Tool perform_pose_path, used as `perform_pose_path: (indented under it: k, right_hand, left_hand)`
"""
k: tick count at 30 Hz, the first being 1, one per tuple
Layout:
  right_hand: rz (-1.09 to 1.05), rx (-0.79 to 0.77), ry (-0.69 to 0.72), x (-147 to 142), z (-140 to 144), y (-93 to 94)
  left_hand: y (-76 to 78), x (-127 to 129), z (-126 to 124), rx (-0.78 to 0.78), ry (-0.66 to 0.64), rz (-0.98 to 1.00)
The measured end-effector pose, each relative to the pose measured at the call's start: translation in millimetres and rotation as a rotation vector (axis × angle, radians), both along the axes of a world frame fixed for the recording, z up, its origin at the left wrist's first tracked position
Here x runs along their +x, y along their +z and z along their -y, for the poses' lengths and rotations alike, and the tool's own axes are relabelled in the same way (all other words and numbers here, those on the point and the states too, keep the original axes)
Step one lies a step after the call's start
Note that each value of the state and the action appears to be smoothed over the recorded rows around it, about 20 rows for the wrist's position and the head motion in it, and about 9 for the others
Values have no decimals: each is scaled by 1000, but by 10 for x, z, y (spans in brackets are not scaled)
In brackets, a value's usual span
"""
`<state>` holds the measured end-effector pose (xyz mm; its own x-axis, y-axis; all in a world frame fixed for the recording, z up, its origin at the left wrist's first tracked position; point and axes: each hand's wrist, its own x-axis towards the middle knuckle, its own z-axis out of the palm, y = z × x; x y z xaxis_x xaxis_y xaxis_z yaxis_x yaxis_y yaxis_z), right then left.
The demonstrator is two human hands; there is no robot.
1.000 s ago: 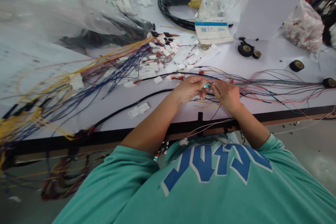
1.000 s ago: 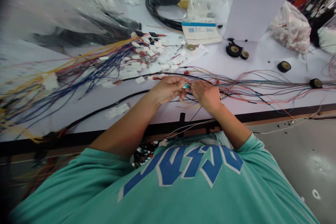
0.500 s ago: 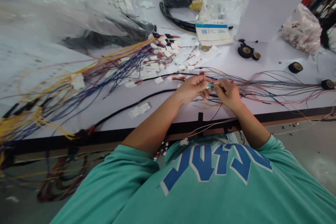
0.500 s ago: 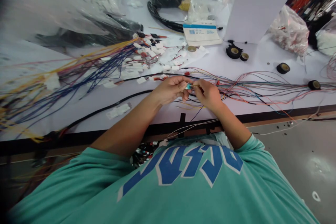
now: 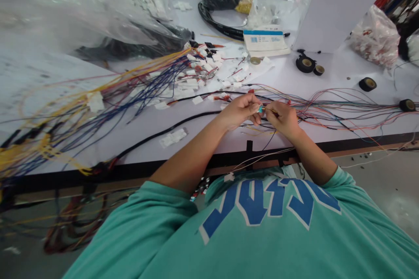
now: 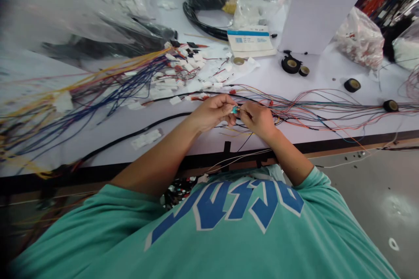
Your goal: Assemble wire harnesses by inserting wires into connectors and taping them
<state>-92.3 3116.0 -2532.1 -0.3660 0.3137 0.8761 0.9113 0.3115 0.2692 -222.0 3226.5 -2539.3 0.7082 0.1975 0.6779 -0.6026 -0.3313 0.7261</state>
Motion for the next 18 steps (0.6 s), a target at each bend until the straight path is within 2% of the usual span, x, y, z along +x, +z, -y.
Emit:
perform_pose_path:
  k: [5, 11, 13, 15, 18]
  right_hand:
    - [0, -36, -23, 20, -24, 2]
    - [-45, -167, 16, 74, 85, 120]
    - [-71, -123, 40, 81, 135, 152]
    - [-64, -16, 50, 71, 149, 173]
    - [71, 40, 0, 36, 77, 189]
  left_hand:
    - [12, 1, 13, 18, 47, -16]
    - [80, -61, -57, 72, 143, 13]
    - [104, -111, -72, 115, 195, 43]
    - [123, -165, -69, 153, 234, 69]
    - [137, -236, -42, 187, 259, 103]
